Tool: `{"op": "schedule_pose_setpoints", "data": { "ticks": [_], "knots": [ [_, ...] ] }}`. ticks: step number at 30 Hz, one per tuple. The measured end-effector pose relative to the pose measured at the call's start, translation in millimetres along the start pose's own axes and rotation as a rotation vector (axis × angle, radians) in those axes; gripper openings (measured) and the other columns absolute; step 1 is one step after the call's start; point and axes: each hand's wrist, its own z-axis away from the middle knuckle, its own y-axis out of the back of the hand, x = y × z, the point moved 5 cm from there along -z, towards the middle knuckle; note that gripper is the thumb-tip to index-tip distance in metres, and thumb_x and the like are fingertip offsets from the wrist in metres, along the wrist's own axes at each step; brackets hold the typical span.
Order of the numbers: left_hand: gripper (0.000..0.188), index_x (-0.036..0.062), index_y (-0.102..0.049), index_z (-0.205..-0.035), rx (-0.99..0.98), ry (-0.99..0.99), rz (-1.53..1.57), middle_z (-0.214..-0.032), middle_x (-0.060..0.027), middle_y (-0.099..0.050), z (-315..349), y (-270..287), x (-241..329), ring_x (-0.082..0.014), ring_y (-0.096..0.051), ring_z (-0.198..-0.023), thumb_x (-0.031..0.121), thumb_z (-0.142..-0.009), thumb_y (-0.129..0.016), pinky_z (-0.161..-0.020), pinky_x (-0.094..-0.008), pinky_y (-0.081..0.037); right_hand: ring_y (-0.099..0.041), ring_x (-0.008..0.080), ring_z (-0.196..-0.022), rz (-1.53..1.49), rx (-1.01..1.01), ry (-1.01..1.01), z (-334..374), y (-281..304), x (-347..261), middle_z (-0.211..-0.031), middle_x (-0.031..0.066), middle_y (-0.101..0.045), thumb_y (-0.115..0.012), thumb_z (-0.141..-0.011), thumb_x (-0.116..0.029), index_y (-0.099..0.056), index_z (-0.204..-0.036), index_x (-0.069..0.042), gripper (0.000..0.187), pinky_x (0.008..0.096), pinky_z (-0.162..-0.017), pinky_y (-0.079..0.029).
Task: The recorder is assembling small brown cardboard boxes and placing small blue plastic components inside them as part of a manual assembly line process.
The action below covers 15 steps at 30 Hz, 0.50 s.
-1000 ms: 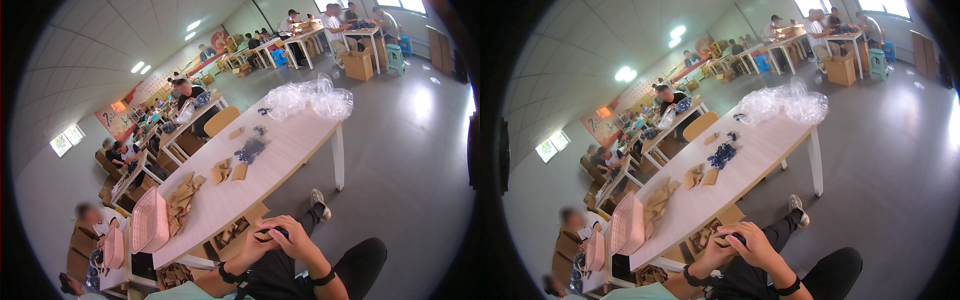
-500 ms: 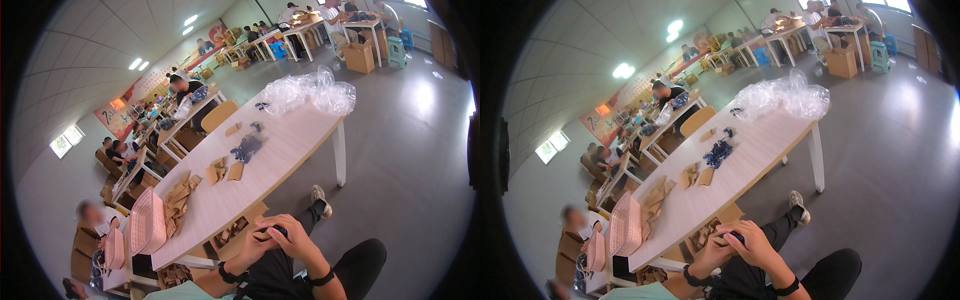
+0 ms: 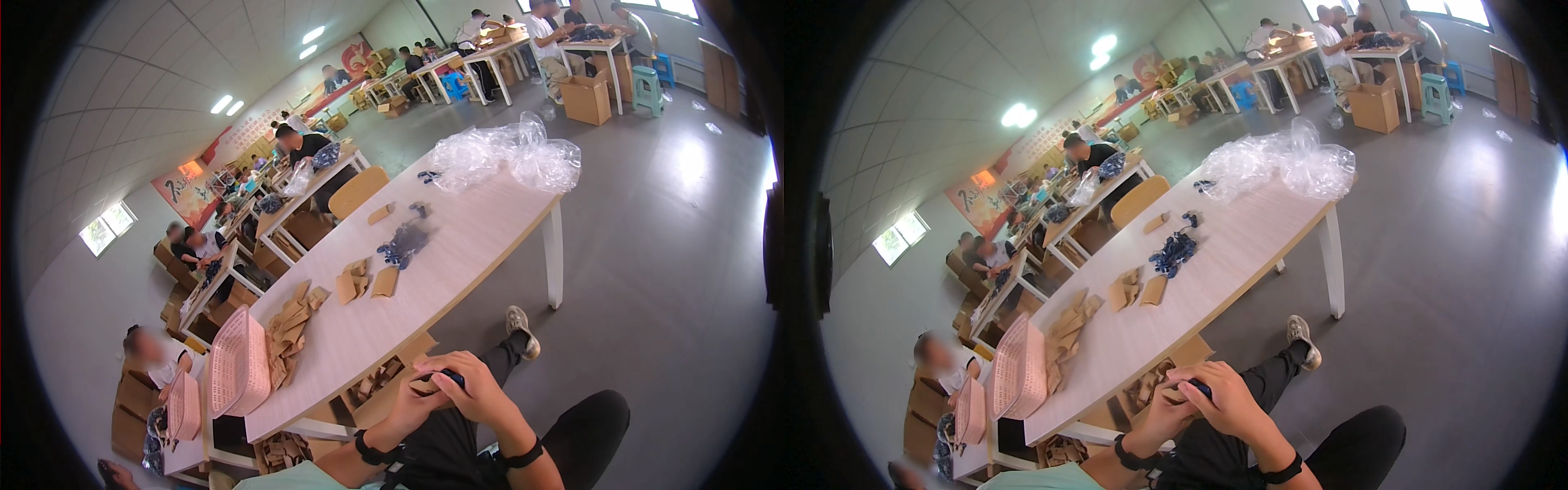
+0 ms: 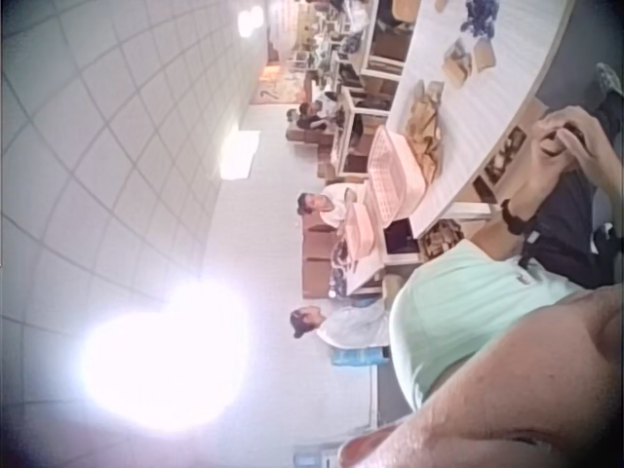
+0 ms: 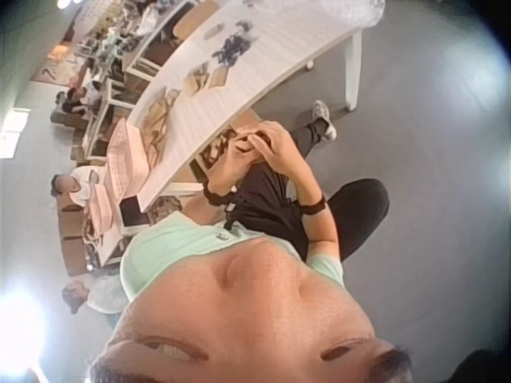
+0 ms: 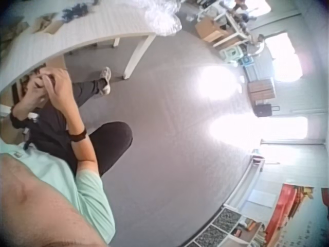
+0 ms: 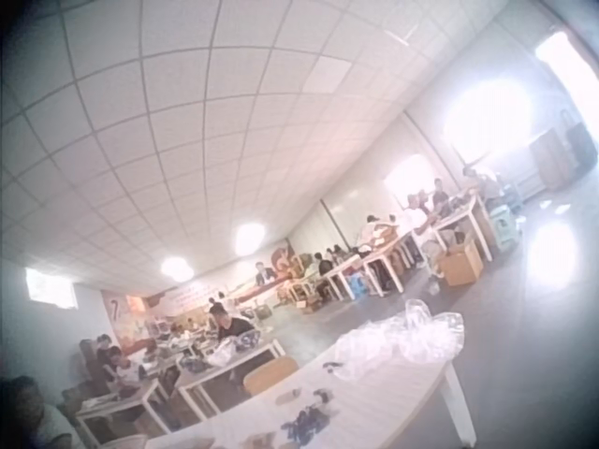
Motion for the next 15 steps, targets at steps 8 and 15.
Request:
{"op": "schedule_pose_setpoints", "data": {
  "ticks": [8,15],
  "knots": [
    [0.028,0.0002,-0.062,-0.110,0.000,-0.023,0.030,-0.107,-0.0045,-0.063,13.9,7.8,3.9,-0.0135,-0.062,-0.098,0.001,-0.084,-0.072,-0.084,-0.0278,-0.053,-0.065,0.0278,-0.101,0.079,-0.026,0.006,2.9,-11.9,-17.7,-0.111,0.0095,-0.071,-0.057,-0.090,-0.010,-0.068,-0.104,-0.003,0.019,0.0359,-0.093,-0.045],
    [0.036,0.0006,-0.056,-0.118,-0.040,-0.083,0.025,-0.111,-0.0062,-0.061,30.6,14.6,0.0,-0.0151,-0.062,-0.101,0.000,-0.085,-0.070,-0.084,-0.0284,-0.053,-0.061,0.0299,-0.096,0.102,-0.020,0.050,12.6,-23.8,-37.5,-0.106,0.0097,-0.070,-0.057,-0.093,-0.013,-0.068,-0.109,-0.008,0.020,0.0373,-0.091,-0.044]
  ]
}}
